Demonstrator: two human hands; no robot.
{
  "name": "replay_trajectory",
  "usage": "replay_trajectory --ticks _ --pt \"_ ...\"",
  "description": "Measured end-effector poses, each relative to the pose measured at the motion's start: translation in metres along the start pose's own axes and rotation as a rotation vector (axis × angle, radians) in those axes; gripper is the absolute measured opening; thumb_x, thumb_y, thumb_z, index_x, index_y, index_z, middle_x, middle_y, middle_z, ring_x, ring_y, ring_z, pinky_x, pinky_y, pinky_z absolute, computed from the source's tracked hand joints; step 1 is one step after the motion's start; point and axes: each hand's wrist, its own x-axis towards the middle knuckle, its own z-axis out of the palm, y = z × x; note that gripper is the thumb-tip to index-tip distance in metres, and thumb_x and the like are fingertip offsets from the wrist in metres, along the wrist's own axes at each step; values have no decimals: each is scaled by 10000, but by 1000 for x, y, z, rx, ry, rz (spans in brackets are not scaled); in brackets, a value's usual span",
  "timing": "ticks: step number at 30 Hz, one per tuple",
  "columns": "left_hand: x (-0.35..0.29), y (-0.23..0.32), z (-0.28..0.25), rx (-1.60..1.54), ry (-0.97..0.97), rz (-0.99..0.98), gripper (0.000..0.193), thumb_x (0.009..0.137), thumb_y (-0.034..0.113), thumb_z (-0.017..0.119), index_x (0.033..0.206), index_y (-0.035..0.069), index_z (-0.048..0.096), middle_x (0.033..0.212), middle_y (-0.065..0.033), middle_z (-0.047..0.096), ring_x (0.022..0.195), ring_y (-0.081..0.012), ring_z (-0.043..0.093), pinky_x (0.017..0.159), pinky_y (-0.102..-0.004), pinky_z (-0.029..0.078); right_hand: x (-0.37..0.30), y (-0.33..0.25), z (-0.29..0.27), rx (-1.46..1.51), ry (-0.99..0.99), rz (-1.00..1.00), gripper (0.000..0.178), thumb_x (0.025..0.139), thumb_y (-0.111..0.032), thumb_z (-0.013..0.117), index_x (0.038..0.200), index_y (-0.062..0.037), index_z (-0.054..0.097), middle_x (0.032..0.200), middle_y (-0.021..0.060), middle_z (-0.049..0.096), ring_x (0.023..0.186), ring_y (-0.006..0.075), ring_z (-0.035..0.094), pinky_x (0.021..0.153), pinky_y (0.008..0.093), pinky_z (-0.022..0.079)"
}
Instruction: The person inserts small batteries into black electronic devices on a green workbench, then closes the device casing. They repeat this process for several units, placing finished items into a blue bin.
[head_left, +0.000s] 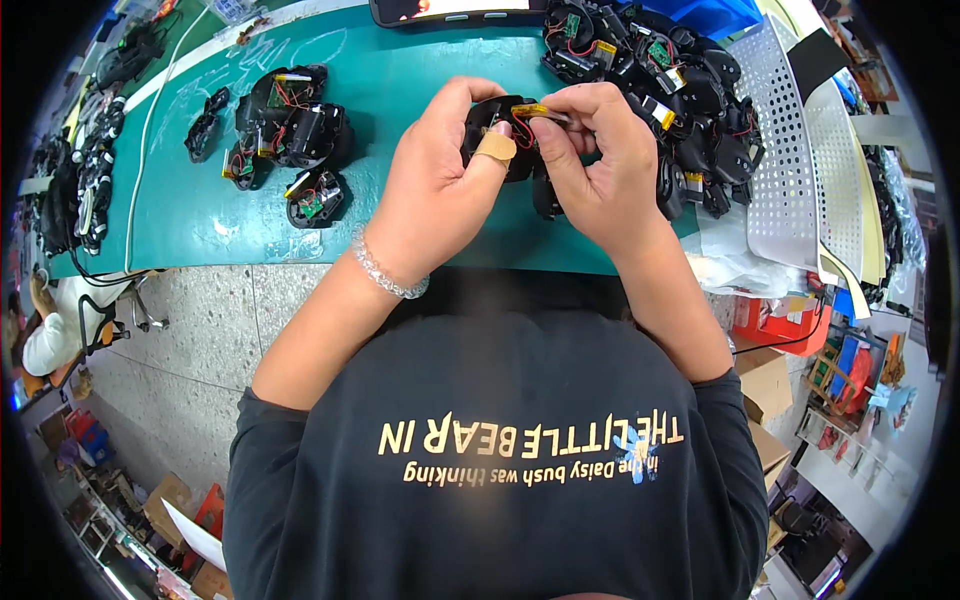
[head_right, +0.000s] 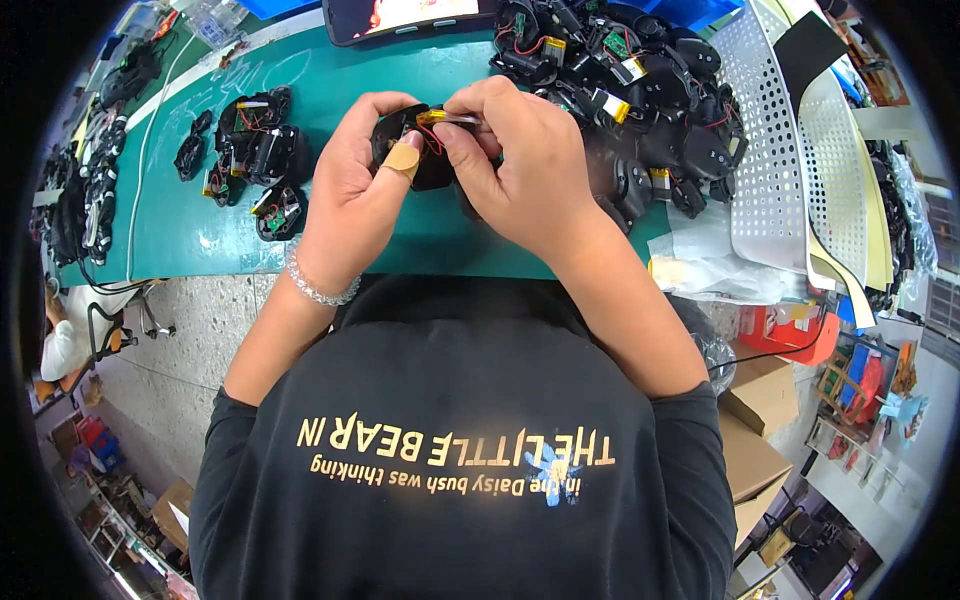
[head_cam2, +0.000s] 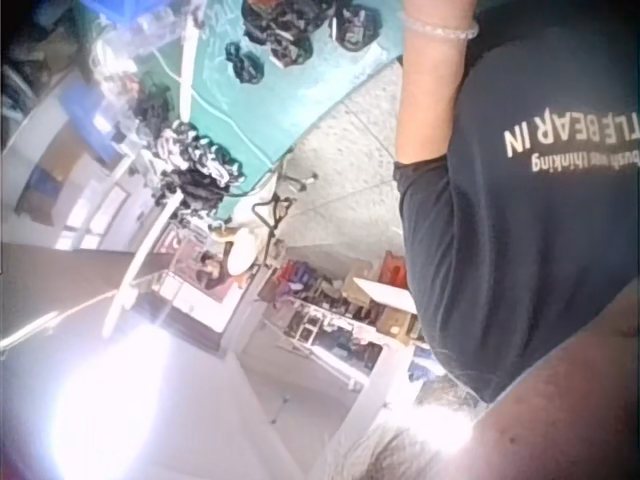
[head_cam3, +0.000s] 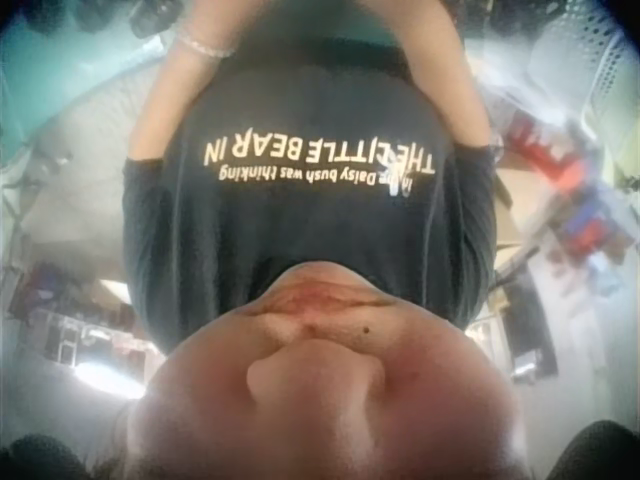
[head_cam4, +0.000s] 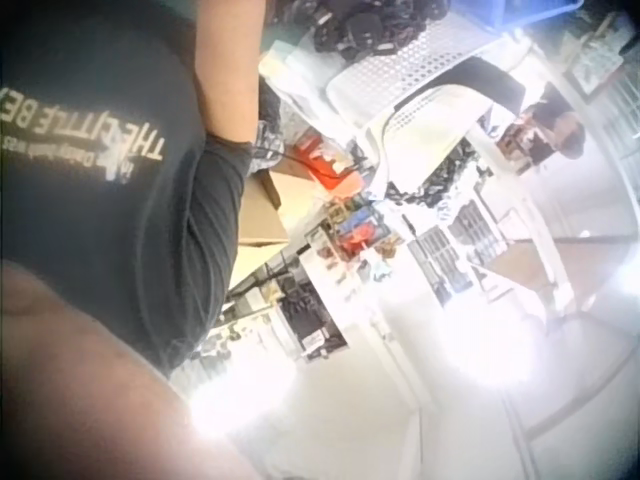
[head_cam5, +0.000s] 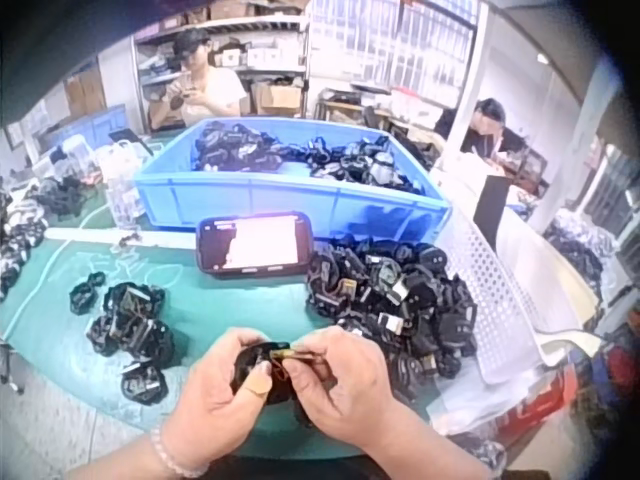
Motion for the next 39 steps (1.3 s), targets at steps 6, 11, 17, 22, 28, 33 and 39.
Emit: replay_trajectory --ticks 6,11,17,22,28,33,39 --pt "1 -5 1 17 -42 38 206 903 57 493 1096 -17 501 926 -30 571 833 -60 498 757 -217 435 -1 0 0 -46 2 -41 131 769 -77 692 816 -24 582 547 29 485 457 154 465 450 280 376" --pt "1 -8 1 24 -59 49 212 893 64 497 1087 -20 496 910 -77 583 815 -113 530 744 -250 452 -3 2 0 -55 -8 -43 126 768 -81 690 812 -26 585 535 32 466 455 169 463 448 287 377" --pt "1 -9 1 13 -79 28 214 907 74 480 1101 -15 498 929 -38 571 842 -74 502 770 -231 438 -3 1 -2 -70 -40 -31 127 765 -83 689 802 -31 579 571 45 508 466 180 478 451 297 383" --pt "1 -9 1 -42 -89 6 216 910 74 475 1104 -19 492 928 -45 568 846 -75 498 774 -232 437 0 -1 -4 -106 -88 -76 121 763 -73 684 787 -33 572 600 62 544 508 213 523 461 314 395" --pt "2 -10 -6 93 -149 -10 211 904 55 471 1096 -31 486 916 -45 556 845 -74 485 773 -226 427 4 -6 -10 -26 -218 54 106 790 -53 651 798 -27 549 614 93 555 535 263 543 479 335 407" --pt "3 -12 -9 48 -205 -36 216 912 103 471 1087 -23 493 890 -30 545 826 -69 475 749 -217 418 16 -9 -21 2 -376 88 86 832 -51 595 828 -14 518 623 145 533 558 329 526 501 363 409" --pt "10 -18 -9 -150 -277 -166 241 895 144 505 1096 12 521 876 7 560 791 -46 486 699 -207 407 26 -1 -29 2 -565 138 65 885 -39 533 876 3 484 598 81 422 539 138 403 504 275 337"
